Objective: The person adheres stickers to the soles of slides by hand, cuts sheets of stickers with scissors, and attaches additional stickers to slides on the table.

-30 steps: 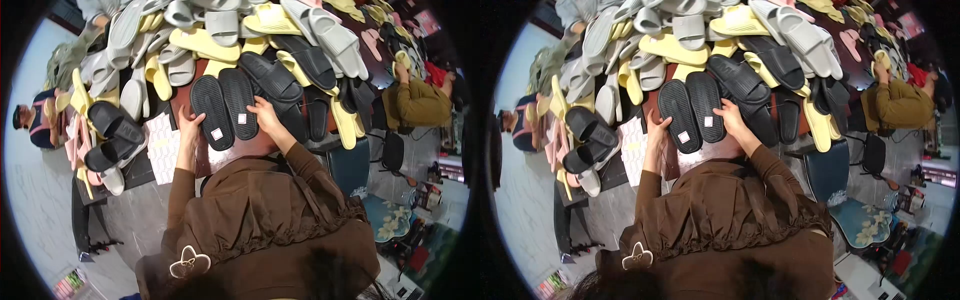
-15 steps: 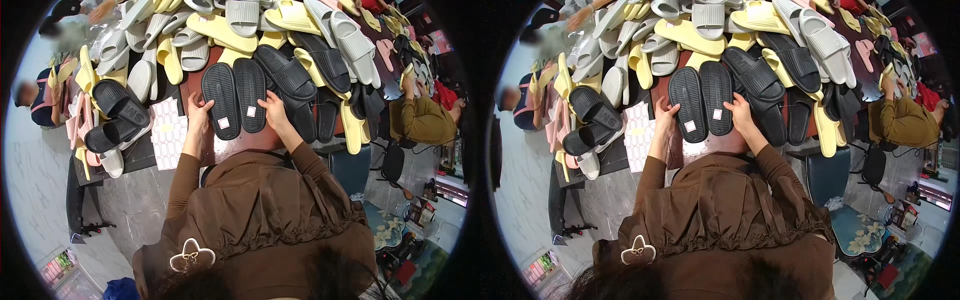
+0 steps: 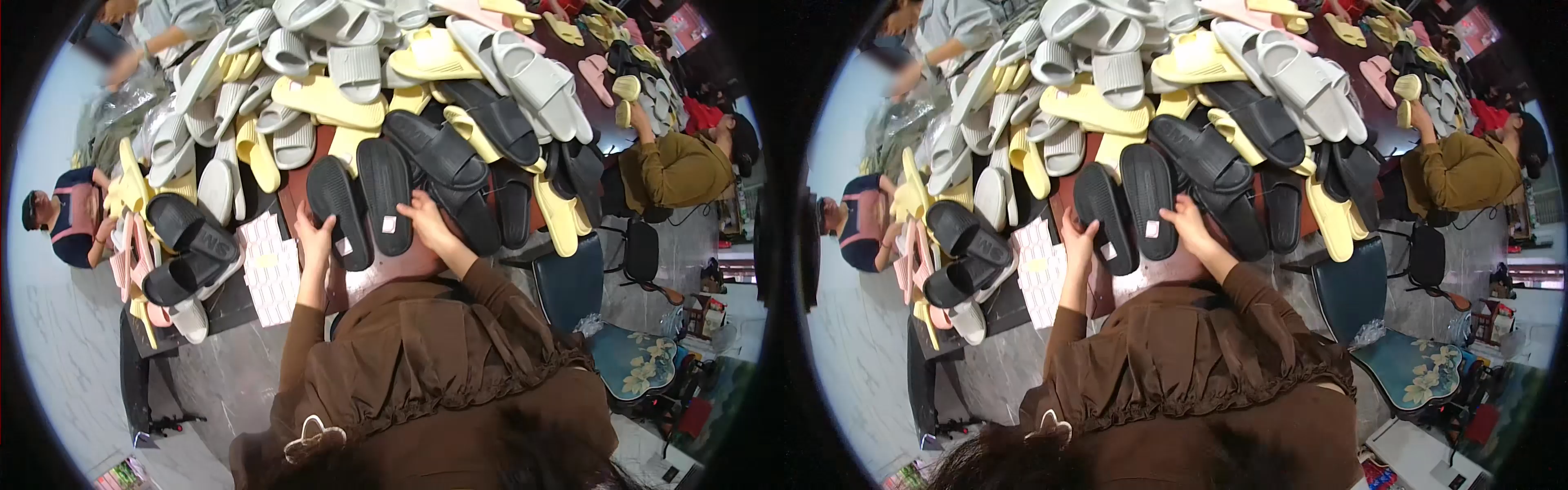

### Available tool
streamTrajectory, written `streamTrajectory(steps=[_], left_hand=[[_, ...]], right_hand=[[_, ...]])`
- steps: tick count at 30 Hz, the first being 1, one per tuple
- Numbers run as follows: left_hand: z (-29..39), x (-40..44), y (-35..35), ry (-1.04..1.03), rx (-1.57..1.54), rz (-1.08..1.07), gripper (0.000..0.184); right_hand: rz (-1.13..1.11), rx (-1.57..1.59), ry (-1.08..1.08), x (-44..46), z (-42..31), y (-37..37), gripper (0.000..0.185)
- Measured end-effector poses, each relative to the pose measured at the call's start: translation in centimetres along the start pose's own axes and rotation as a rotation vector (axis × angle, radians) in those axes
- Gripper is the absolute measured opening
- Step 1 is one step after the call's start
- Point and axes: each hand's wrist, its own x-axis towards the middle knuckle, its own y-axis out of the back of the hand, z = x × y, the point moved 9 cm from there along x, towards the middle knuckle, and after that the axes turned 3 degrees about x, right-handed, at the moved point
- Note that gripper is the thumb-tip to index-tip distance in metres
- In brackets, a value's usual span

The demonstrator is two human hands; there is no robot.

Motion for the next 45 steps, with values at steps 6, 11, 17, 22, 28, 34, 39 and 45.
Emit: streamTrajectory(steps=[6, 11, 17, 22, 28, 34, 39, 45], left_hand=[[4.9, -5.5, -2.7, -0.111, 0.742, 0.003, 0.084], [5.7, -5.8, -3.4, 0.01, 0.585, -0.071, 0.084], [4.1, -5.1, -3.5, -0.035, 0.385, -0.131, 0.076], [3.0, -5.2, -4.0, 0.126, -0.002, -0.194, 0.071], [5.1, -5.8, -3.8, 0.17, 0.143, -0.209, 0.069], [5.0, -6.2, -4.5, 0.099, 0.328, -0.211, 0.071], [4.7, -5.8, -4.7, -0.02, 0.432, -0.122, 0.075], [5.8, -5.8, -3.6, -0.111, 0.438, -0.034, 0.076]], right_hand=[[-0.127, 0.113, -0.152, -2.3, 0.9, -2.5, 0.062], [-0.177, 0.046, -0.089, -2.6, -2.2, -3.8, 0.065], [-0.313, 0.068, -0.022, -2.2, -2.6, -5.9, 0.052], [-0.514, 0.081, -0.104, -4.1, -2.6, -8.9, 0.05], [-0.303, -0.331, 0.104, -1.2, -0.6, -7.6, 0.061], [-0.3, -0.275, -0.012, -1.1, 0.7, -6.3, 0.066], [-0.302, -0.212, 0.021, -1.0, 1.4, -5.6, 0.065], [-0.269, -0.352, 0.095, -1.2, 1.9, -4.9, 0.067]])
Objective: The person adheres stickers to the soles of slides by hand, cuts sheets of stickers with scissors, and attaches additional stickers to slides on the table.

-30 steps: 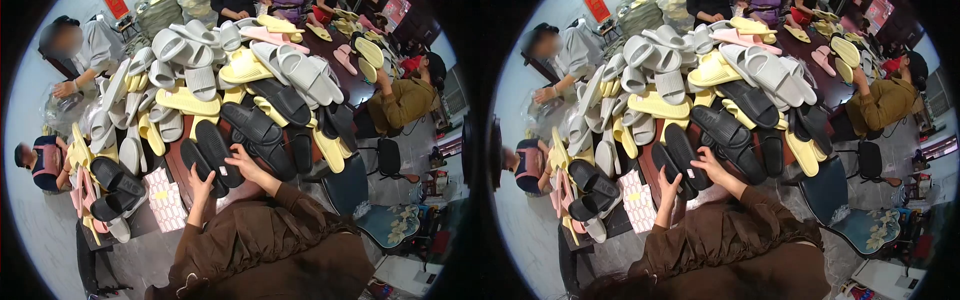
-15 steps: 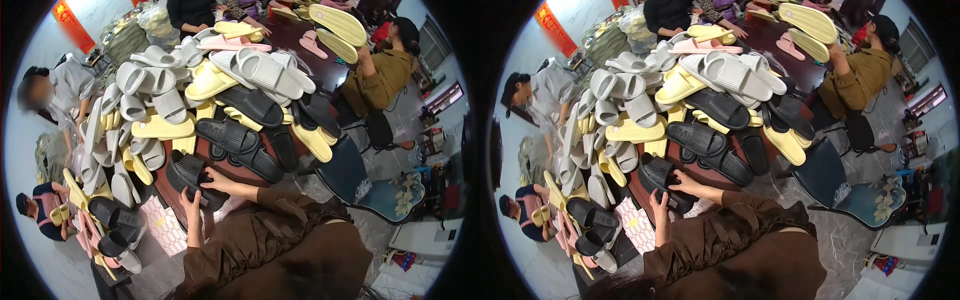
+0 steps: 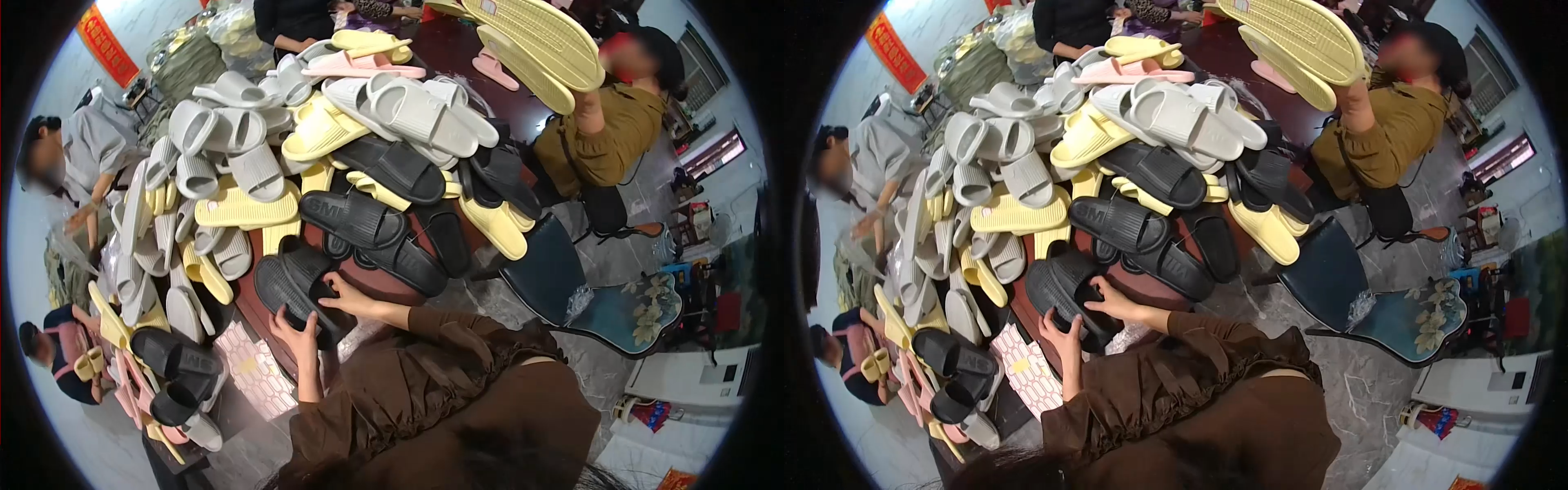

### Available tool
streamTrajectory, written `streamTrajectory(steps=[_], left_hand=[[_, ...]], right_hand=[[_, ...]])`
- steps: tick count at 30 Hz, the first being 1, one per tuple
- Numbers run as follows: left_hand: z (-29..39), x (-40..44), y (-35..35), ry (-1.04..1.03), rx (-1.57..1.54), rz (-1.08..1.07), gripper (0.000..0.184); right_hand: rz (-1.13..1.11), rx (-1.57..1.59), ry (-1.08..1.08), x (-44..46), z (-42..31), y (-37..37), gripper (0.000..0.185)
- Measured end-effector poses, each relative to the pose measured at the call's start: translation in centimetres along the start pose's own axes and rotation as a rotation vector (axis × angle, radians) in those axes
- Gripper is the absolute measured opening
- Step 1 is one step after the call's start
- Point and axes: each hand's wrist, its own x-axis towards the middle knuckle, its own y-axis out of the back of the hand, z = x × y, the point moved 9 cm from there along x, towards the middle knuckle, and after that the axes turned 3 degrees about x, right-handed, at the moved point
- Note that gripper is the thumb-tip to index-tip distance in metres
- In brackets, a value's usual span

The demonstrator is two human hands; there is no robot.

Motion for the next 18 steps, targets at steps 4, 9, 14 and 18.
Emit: streamTrajectory(steps=[4, 9, 14, 18], left_hand=[[-0.4, 0.5, 1.3, -0.034, 0.015, 0.078, 0.074], [1.1, 0.3, 1.0, -0.082, 0.175, 0.062, 0.066], [-0.3, 0.4, 0.9, -0.02, 0.165, 0.053, 0.046], [-3.4, 0.7, 0.9, 0.266, -0.467, -0.042, 0.038]], right_hand=[[-0.018, -0.09, 0.022, 0.0, -0.1, -0.3, 0.068], [-0.04, -0.157, 0.001, -0.1, -0.2, -1.3, 0.065], [-0.244, 0.019, 0.071, -1.2, -1.5, -2.8, 0.067], [-0.022, 0.336, 0.073, -1.5, -3.5, -1.7, 0.066]])
